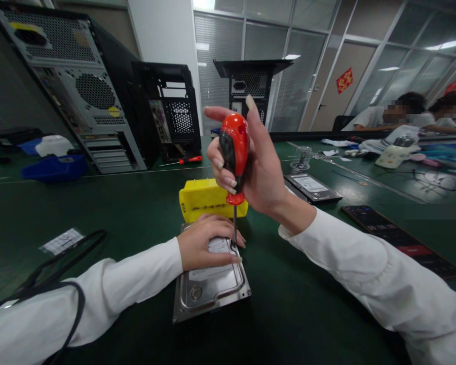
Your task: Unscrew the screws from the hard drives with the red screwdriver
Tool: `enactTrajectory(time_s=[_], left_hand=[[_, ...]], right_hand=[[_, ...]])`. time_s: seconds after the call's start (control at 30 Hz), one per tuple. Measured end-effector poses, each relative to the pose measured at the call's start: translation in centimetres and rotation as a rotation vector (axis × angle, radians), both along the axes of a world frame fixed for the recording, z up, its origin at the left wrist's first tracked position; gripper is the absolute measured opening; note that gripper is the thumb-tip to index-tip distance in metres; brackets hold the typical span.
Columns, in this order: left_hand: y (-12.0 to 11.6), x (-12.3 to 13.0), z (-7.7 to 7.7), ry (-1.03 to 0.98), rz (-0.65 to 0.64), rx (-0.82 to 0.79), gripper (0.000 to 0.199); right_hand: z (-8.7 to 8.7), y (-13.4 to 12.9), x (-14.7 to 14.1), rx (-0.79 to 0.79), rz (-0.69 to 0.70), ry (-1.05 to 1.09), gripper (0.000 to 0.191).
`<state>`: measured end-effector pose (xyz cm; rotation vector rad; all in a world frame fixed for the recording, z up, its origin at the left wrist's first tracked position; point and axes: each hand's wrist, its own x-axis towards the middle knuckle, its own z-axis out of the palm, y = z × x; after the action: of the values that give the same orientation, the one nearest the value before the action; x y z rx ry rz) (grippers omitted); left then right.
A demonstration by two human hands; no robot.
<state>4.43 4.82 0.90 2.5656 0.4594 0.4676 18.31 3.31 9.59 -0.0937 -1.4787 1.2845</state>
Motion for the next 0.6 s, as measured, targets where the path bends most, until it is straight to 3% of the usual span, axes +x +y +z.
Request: enactTrajectory(time_s=[0.13, 0.37, 0.6], left_hand=[[0.05, 0.01, -0.07, -0.020, -0.012, 0.003, 0.023], [0.26, 0.12, -0.34, -0.044, -0.035, 0.009, 0.022], [0.16, 0.03, -0.18, -0.011, -0.011, 0.013, 0.023]], right_hand=[[0.17, 0.00, 0.07, 0.026, 0.037, -0.033, 0.032], [0.46, -0.25, 0.32, 0.077, 0.057, -0.043, 0.009], [0.15, 0.41, 0.31, 0.019, -0.050, -0.015, 0.019]])
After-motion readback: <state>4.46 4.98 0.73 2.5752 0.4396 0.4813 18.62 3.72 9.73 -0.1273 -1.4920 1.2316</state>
